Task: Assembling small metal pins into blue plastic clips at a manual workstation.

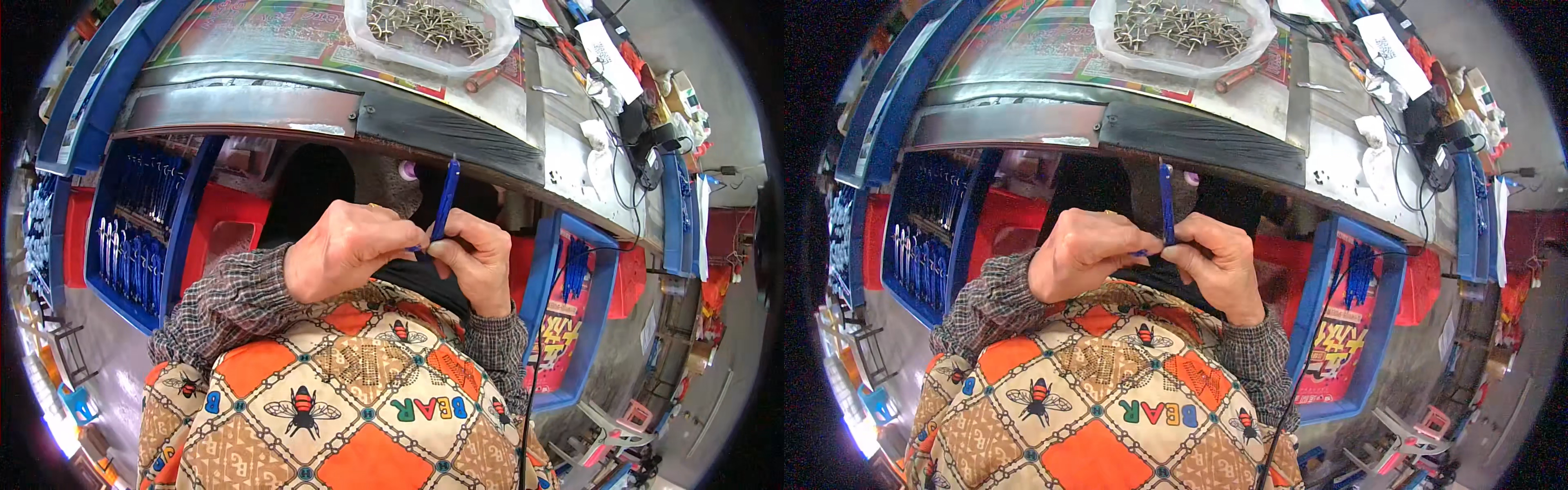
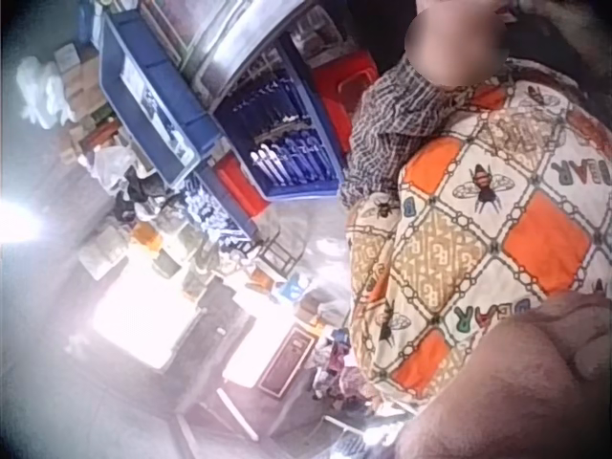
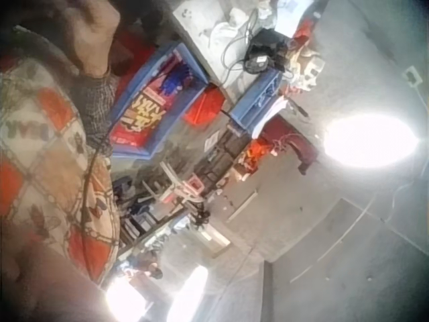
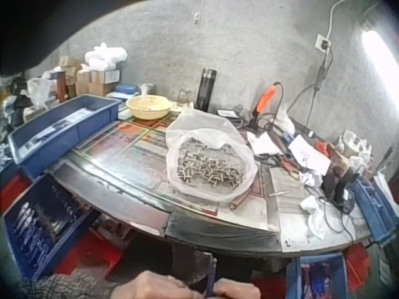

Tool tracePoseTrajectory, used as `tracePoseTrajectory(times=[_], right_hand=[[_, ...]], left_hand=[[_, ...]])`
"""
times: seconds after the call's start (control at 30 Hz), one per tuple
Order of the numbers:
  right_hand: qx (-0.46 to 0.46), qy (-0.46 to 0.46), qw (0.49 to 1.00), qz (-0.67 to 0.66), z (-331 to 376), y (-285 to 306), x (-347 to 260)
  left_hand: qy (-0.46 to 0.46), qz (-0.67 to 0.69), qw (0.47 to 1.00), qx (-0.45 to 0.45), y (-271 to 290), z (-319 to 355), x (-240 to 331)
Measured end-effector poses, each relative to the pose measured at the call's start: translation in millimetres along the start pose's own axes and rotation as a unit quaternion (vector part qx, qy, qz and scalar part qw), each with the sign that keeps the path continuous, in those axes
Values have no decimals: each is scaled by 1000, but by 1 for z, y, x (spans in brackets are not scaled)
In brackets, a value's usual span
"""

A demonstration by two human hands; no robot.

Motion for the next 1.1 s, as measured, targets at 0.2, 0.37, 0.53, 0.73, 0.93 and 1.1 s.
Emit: tracePoseTrajectory(times=[0.2, 0.37, 0.53, 0.73, 0.93, 1.1], right_hand=[[12, -99, 993, -64, 9, -3, 8], [12, -143, 986, -90, 12, -4, 9], [18, -176, 968, -176, 18, -9, 12], [-5, -213, 960, -182, 22, -13, 10], [-2, -270, 926, -263, 28, -16, 16], [27, -201, 939, -279, 19, -16, 2]], left_hand=[[-86, -80, 992, -37, -3, 4, 7], [-156, -110, 980, -48, -4, 7, 13], [-244, -179, 953, -19, -10, 13, 21], [-298, -223, 928, -22, -13, 18, 26], [-300, -210, 930, -28, -15, 20, 24], [-285, -188, 940, -6, -19, 19, 25]])
Point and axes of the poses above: each hand's wrist, its own z-axis away from the middle knuckle, its own y-axis out of the back of the hand, x = y × z, the point moved 6 cm from there along -z, towards the middle knuckle
